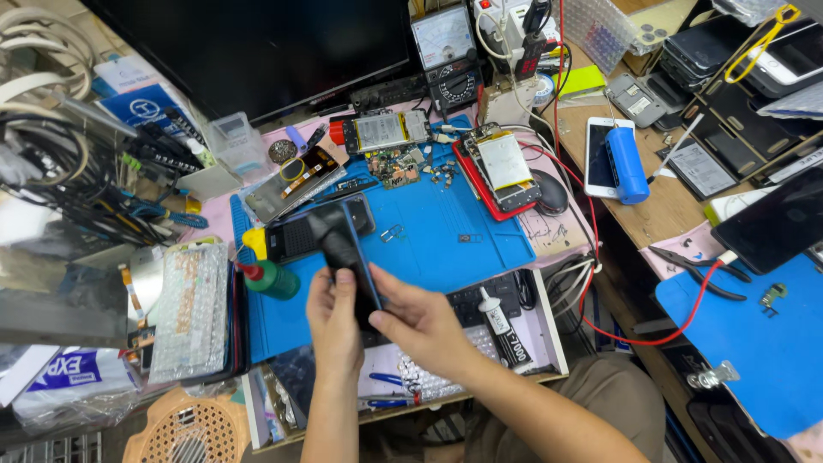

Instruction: The person uses a screwdriver to remove small screws from the internal frame of a mobile phone and then prys the back cover off by hand.

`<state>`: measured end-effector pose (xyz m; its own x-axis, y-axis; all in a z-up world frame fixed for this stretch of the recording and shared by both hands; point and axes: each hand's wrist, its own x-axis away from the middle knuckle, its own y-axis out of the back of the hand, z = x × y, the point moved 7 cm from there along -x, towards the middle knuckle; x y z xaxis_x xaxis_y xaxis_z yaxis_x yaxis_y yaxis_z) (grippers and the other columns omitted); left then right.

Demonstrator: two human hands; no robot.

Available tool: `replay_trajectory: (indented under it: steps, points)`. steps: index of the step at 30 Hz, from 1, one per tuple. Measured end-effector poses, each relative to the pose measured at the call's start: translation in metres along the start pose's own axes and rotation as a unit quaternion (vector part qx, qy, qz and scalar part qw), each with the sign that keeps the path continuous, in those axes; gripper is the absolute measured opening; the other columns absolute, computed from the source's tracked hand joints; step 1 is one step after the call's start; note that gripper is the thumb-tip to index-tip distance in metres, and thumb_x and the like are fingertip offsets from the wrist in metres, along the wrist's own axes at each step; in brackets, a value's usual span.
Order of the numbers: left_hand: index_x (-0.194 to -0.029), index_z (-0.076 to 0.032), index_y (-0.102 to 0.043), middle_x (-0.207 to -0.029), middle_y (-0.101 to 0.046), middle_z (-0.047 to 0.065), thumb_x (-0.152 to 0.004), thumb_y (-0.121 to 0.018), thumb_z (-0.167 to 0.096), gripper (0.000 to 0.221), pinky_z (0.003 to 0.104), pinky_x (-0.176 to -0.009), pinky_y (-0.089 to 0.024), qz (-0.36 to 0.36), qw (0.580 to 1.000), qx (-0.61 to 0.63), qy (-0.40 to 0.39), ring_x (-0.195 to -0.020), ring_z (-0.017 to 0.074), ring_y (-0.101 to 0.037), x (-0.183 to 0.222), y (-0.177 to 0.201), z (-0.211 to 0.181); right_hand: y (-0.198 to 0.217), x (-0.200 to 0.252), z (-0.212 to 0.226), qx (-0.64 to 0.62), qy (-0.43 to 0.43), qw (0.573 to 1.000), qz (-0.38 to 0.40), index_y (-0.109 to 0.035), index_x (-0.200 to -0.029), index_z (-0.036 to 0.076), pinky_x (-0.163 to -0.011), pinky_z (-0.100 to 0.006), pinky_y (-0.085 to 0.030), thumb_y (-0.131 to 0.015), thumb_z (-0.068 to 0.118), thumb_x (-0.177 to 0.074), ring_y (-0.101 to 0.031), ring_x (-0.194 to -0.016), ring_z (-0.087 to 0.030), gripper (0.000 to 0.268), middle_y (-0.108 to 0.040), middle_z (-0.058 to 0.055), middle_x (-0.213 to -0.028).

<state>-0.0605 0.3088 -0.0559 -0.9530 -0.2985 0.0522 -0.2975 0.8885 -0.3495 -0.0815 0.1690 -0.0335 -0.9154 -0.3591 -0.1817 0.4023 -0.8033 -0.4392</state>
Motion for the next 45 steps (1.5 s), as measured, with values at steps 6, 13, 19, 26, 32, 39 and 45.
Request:
replay_trajectory:
  steps: [6,13,19,26,32,39,45]
  points:
    - [-0.097,-0.007,-0.059,-0.078,-0.052,-0.007,-0.107,-0.057,-0.033,0.028,0.020,-0.059,-0.035,-0.037,0.988,-0.126,-0.076,-0.069,0.0027,-0.043,-0.012,0.012,-0.005,0.007,0.001,-0.006,0.038,-0.022,0.997,0.058,-0.037,-0.162,0.001,-0.100,-0.027,-0.051,-0.056,-0.011,-0.099,-0.061,-0.110,-0.009,0.066,-0.066,-0.008,-0.130]
    - [-0.092,-0.007,-0.055,-0.076,-0.050,-0.007,-0.107,-0.058,-0.032,0.029,0.020,-0.058,-0.032,-0.061,0.988,-0.125,-0.068,-0.069,0.0028,-0.040,-0.025,0.004,0.017,0.036,-0.008,-0.006,0.210,0.000,0.978,0.012,-0.051,-0.154,0.000,-0.076,-0.025,-0.057,-0.063,-0.009,-0.093,-0.067,-0.080,-0.009,0.063,-0.076,-0.010,-0.095]
    - [-0.095,-0.006,-0.058,-0.075,-0.054,-0.006,-0.105,-0.059,-0.027,0.024,0.020,-0.056,-0.034,-0.054,0.991,-0.113,-0.042,-0.066,0.0025,-0.042,-0.037,-0.012,0.027,0.043,-0.012,0.007,0.204,0.079,0.976,0.006,-0.046,-0.154,-0.005,-0.086,-0.027,-0.060,-0.060,-0.013,-0.091,-0.073,-0.093,-0.013,0.065,-0.076,-0.016,-0.112]
    - [-0.097,-0.004,-0.063,-0.070,-0.052,-0.007,-0.104,-0.061,-0.025,0.023,0.019,-0.052,-0.030,-0.058,0.991,-0.120,-0.005,-0.061,0.0011,-0.039,-0.043,-0.022,0.035,0.055,-0.014,0.003,0.160,0.045,0.986,0.002,-0.042,-0.155,-0.006,-0.095,-0.031,-0.058,-0.061,-0.013,-0.092,-0.072,-0.107,-0.017,0.067,-0.072,-0.020,-0.133]
    - [-0.098,-0.002,-0.065,-0.067,-0.056,-0.006,-0.102,-0.061,-0.027,0.026,0.020,-0.048,-0.031,-0.061,0.991,-0.117,0.033,-0.057,0.0011,-0.042,-0.042,-0.028,0.040,0.060,-0.012,-0.003,0.075,0.018,0.997,-0.002,-0.039,-0.157,-0.005,-0.111,-0.038,-0.055,-0.059,-0.017,-0.092,-0.062,-0.133,-0.022,0.069,-0.059,-0.021,-0.151]
    - [-0.102,0.000,-0.065,-0.072,-0.061,-0.004,-0.101,-0.061,-0.025,0.026,0.020,-0.050,-0.035,-0.073,0.989,-0.124,0.030,-0.059,0.0019,-0.046,-0.040,-0.028,0.039,0.068,-0.007,-0.022,0.052,-0.043,0.997,-0.024,-0.041,-0.155,-0.004,-0.097,-0.031,-0.056,-0.060,-0.017,-0.089,-0.064,-0.117,-0.013,0.070,-0.061,-0.016,-0.148]
    - [-0.103,0.001,-0.065,-0.078,-0.063,-0.002,-0.102,-0.063,-0.023,0.024,0.019,-0.056,-0.039,-0.069,0.990,-0.125,0.009,-0.066,0.0023,-0.050,-0.041,-0.030,0.039,0.081,-0.003,-0.041,0.010,-0.078,0.995,-0.053,-0.046,-0.154,-0.004,-0.084,-0.024,-0.053,-0.063,-0.019,-0.087,-0.063,-0.101,-0.008,0.071,-0.069,-0.013,-0.138]
